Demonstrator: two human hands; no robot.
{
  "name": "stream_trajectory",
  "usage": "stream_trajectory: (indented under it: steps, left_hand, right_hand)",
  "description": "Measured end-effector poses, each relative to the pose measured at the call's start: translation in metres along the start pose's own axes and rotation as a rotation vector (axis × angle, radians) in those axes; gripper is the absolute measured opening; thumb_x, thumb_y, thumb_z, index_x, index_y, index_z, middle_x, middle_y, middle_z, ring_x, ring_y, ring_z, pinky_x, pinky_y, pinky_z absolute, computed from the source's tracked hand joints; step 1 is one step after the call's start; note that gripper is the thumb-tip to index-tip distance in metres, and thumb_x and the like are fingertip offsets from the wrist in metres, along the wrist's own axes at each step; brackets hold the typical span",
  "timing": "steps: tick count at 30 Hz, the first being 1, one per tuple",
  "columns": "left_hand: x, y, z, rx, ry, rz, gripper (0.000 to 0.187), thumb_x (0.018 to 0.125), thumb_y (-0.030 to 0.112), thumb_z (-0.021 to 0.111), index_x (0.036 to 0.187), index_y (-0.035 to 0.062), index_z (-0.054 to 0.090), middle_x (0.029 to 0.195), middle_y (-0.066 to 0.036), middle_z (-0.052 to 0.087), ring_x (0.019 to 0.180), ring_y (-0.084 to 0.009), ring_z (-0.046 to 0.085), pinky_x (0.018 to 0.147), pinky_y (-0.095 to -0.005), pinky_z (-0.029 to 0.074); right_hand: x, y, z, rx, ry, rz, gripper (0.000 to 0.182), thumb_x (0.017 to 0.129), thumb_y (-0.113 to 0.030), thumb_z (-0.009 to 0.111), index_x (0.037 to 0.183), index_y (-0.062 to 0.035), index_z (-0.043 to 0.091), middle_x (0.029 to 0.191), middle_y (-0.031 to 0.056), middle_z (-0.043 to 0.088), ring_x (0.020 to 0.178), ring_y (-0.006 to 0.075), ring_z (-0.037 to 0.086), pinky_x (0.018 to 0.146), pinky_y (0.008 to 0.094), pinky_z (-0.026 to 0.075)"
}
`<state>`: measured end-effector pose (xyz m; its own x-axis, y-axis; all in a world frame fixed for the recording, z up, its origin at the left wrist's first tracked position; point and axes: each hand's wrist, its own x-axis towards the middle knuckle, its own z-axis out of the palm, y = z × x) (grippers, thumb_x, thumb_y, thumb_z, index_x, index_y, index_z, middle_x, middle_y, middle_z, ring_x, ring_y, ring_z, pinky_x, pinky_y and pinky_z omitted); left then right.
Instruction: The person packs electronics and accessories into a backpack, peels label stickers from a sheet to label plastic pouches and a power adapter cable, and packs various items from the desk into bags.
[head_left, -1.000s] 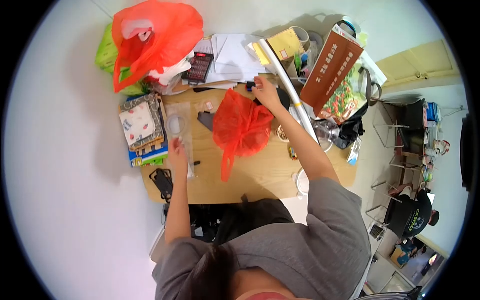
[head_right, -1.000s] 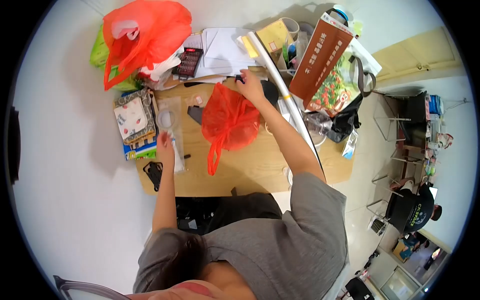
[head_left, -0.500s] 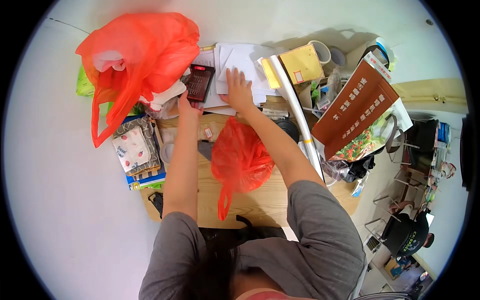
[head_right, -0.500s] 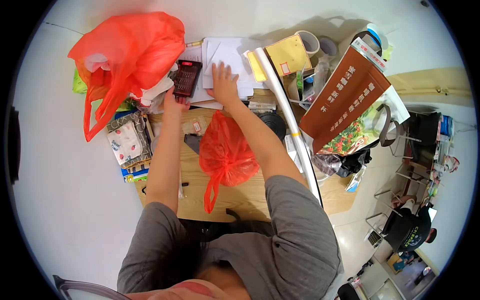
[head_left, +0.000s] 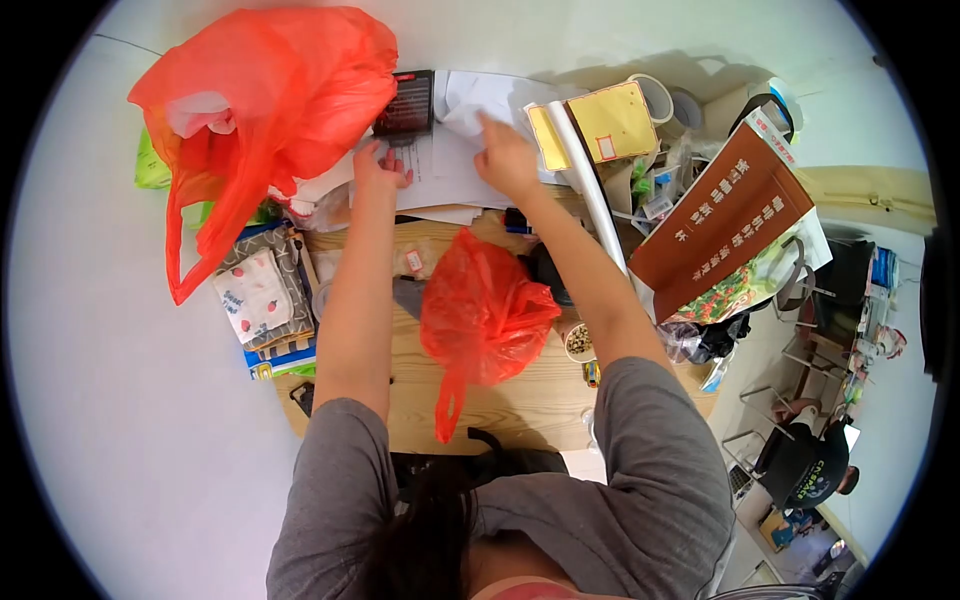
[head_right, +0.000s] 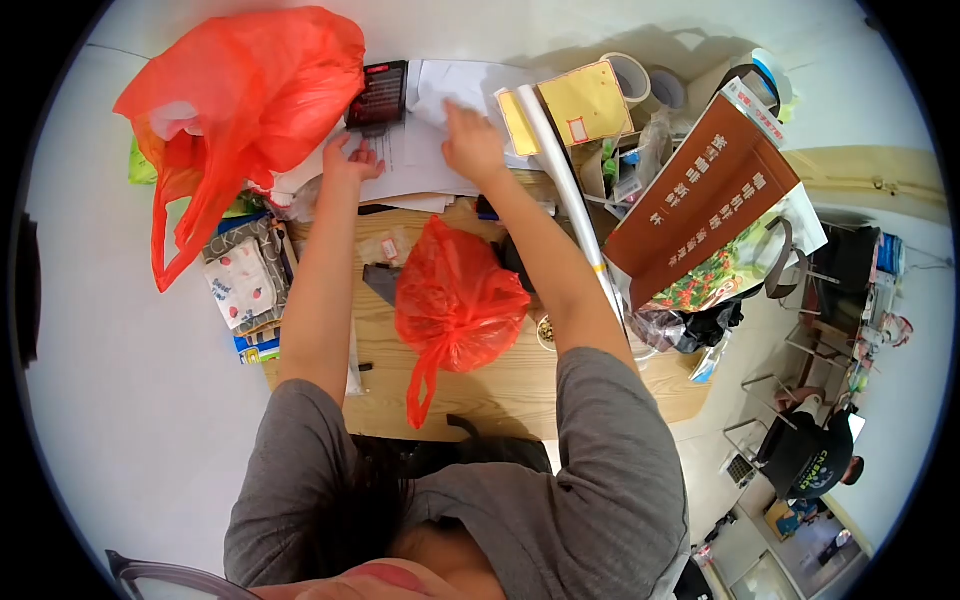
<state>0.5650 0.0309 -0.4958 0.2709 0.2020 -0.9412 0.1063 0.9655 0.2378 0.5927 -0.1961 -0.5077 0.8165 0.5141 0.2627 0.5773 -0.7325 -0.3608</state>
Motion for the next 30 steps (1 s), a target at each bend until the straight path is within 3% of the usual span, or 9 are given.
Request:
stream_trajectory:
  steps: [1,4,5,13,16,19,23,26,30]
  left_hand:
    - [0.001,-0.003,0.002,0.010,-0.117,0.115,0.050,0.071,0.023,0.065,0.113,0.0061,0.045,0.111,-0.004,0.043,0.100,-0.0220,0.041,0.094,-0.0478,0.025]
    - [0.001,0.004,0.019,0.105,-0.094,0.096,0.047,0.071,0.023,0.067,0.112,0.0111,0.046,0.106,-0.004,0.043,0.097,-0.0220,0.040,0.091,-0.0449,0.029]
    - [-0.001,0.002,0.018,0.299,-0.130,0.260,0.048,0.071,0.023,0.068,0.113,0.0162,0.047,0.103,-0.005,0.042,0.095,-0.0218,0.039,0.086,-0.0415,0.033]
    - [0.019,0.013,0.031,0.130,0.004,0.162,0.045,0.069,0.025,0.072,0.105,0.0123,0.049,0.097,-0.005,0.041,0.088,-0.0188,0.040,0.075,-0.0346,0.036]
    - [0.016,0.019,0.034,0.221,-0.056,0.112,0.048,0.069,0.026,0.074,0.105,0.0086,0.049,0.095,-0.006,0.046,0.092,-0.0200,0.044,0.078,-0.0352,0.040]
    - [0.018,0.013,0.040,0.179,-0.196,0.145,0.047,0.071,0.026,0.074,0.108,0.0078,0.051,0.100,-0.007,0.051,0.101,-0.0230,0.047,0.085,-0.0406,0.042]
    - [0.032,0.017,0.031,0.247,-0.376,0.296,0.046,0.076,0.026,0.070,0.113,0.0080,0.050,0.115,-0.009,0.051,0.109,-0.0271,0.048,0.095,-0.0483,0.039]
    - [0.013,0.021,0.023,0.150,-0.470,0.299,0.043,0.081,0.028,0.065,0.115,0.0082,0.049,0.113,-0.008,0.053,0.109,-0.0254,0.047,0.090,-0.0463,0.042]
    - [0.028,0.057,0.011,0.365,-0.473,0.610,0.037,0.087,0.029,0.055,0.118,0.0095,0.049,0.111,-0.006,0.055,0.104,-0.0205,0.051,0.084,-0.0383,0.046]
  right_hand:
    - [0.003,0.005,-0.006,0.162,-0.007,0.175,0.081,0.063,-0.021,0.071,0.134,-0.0046,0.035,0.124,0.0157,0.051,0.117,0.0304,0.046,0.085,0.0491,0.045]
    - [-0.011,0.017,-0.008,0.183,0.026,-0.040,0.084,0.064,-0.024,0.071,0.136,-0.0080,0.031,0.131,0.0144,0.045,0.122,0.0309,0.041,0.086,0.0508,0.045]
    - [-0.016,0.016,-0.006,0.086,-0.013,-0.065,0.085,0.064,-0.024,0.073,0.137,-0.0099,0.031,0.133,0.0135,0.042,0.123,0.0308,0.040,0.087,0.0489,0.044]
    - [0.008,-0.010,-0.033,-0.169,-0.339,-0.172,0.099,0.059,-0.022,0.077,0.141,-0.0191,0.022,0.141,0.0100,0.031,0.128,0.0305,0.033,0.095,0.0503,0.039]
    - [0.001,-0.018,-0.026,-0.203,-0.259,-0.232,0.095,0.060,-0.017,0.076,0.140,-0.0195,0.025,0.141,0.0103,0.032,0.128,0.0304,0.034,0.096,0.0503,0.038]
    - [-0.011,-0.008,0.009,-0.220,0.033,-0.273,0.088,0.063,-0.008,0.070,0.139,-0.0197,0.029,0.140,0.0108,0.033,0.127,0.0300,0.035,0.097,0.0480,0.037]
    - [-0.013,0.010,0.001,-0.051,0.015,-0.051,0.056,0.079,-0.010,0.051,0.133,-0.0208,0.040,0.131,0.0162,0.043,0.120,0.0329,0.043,0.095,0.0478,0.038]
    - [-0.024,0.027,0.030,-0.213,0.052,-0.160,0.051,0.083,-0.013,0.046,0.132,-0.0206,0.041,0.128,0.0189,0.045,0.116,0.0360,0.046,0.090,0.0489,0.042]
    - [-0.018,-0.023,0.037,-0.293,0.050,-0.235,0.048,0.081,-0.014,0.047,0.129,-0.0185,0.046,0.124,0.0195,0.050,0.106,0.0384,0.053,0.079,0.0511,0.047]
